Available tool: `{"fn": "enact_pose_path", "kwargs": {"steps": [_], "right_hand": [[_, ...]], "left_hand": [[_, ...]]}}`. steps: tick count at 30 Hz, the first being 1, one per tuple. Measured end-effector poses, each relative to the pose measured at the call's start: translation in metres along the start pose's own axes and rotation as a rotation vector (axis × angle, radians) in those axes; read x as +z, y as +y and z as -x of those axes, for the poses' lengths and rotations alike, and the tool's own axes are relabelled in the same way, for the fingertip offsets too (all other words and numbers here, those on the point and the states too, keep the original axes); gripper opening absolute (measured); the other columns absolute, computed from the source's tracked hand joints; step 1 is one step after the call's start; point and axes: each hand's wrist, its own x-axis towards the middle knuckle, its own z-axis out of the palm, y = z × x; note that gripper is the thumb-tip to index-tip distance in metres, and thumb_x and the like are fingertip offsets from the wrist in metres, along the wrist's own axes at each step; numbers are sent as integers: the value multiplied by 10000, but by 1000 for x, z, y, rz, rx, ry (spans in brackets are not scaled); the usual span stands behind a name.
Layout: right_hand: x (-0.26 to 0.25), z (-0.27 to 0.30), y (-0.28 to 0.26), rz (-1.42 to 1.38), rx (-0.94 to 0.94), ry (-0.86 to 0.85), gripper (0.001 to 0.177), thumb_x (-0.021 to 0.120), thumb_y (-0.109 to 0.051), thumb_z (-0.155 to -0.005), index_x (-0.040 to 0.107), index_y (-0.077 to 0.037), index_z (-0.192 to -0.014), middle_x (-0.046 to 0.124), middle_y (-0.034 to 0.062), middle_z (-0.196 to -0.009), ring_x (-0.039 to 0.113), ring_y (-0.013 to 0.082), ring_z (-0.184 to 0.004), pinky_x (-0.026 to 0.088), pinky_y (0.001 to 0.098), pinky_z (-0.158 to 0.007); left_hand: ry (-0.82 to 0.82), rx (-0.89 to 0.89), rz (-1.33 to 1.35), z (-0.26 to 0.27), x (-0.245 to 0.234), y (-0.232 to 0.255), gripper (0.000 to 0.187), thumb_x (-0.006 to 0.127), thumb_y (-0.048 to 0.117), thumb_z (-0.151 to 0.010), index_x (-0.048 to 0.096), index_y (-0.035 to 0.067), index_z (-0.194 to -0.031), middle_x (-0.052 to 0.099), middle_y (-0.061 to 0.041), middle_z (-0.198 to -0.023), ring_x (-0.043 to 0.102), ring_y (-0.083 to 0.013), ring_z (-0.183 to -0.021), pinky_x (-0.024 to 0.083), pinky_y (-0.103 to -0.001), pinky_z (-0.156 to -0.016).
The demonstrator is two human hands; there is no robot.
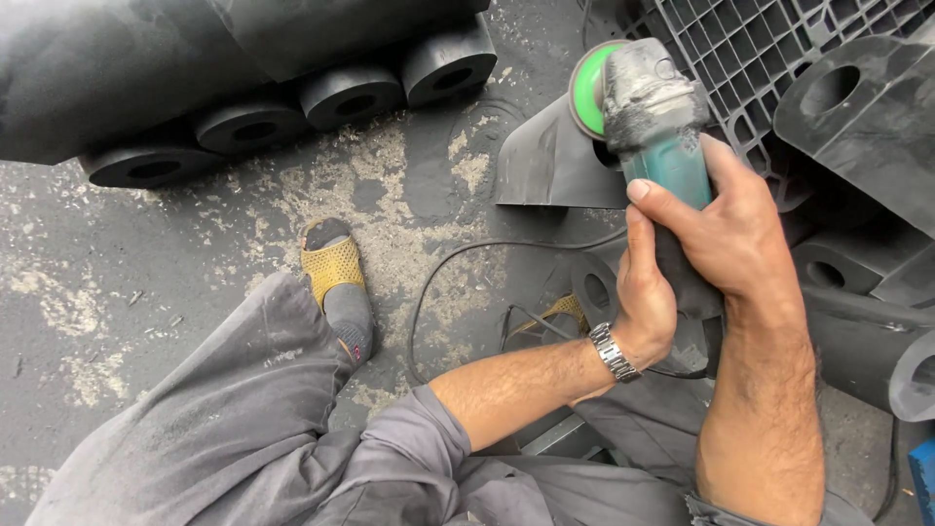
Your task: Grinding and shaping black plastic components using a handheld angle grinder while sitting on the floor.
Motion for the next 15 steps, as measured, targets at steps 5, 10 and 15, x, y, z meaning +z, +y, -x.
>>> {"fn": "enact_pose_path", "kwargs": {"steps": [5, 10, 15], "right_hand": [[1, -3, -11, 8, 168, 71, 394, 803, -254, -935, 683, -13, -1223, 728, 45, -1037, 659, 98, -888, 546, 276, -769], [2, -5, -5, -18, 107, 29, 411, 796, -245, -924, 671, -12, -1238, 722, 41, -1041, 650, 92, -895, 544, 265, -781], [2, -3, 5, -58, 88, -65, 426, 808, -247, -903, 677, -9, -1231, 714, 36, -1037, 634, 89, -888, 535, 262, -780]], "left_hand": [[-46, -163, -53, -10, 2, 18, 787, 306, 577, -1088, 432, -71, -1517, 492, -151, -1506, 451, -183, -1333, 359, -296, -1114], [-41, -78, -37, -3, 0, 9, 788, 311, 591, -1064, 386, -27, -1548, 465, -104, -1542, 437, -152, -1388, 345, -269, -1145], [29, -25, 31, -6, 1, 15, 789, 325, 602, -1054, 407, -17, -1536, 483, -95, -1529, 452, -148, -1390, 354, -259, -1142]]}}
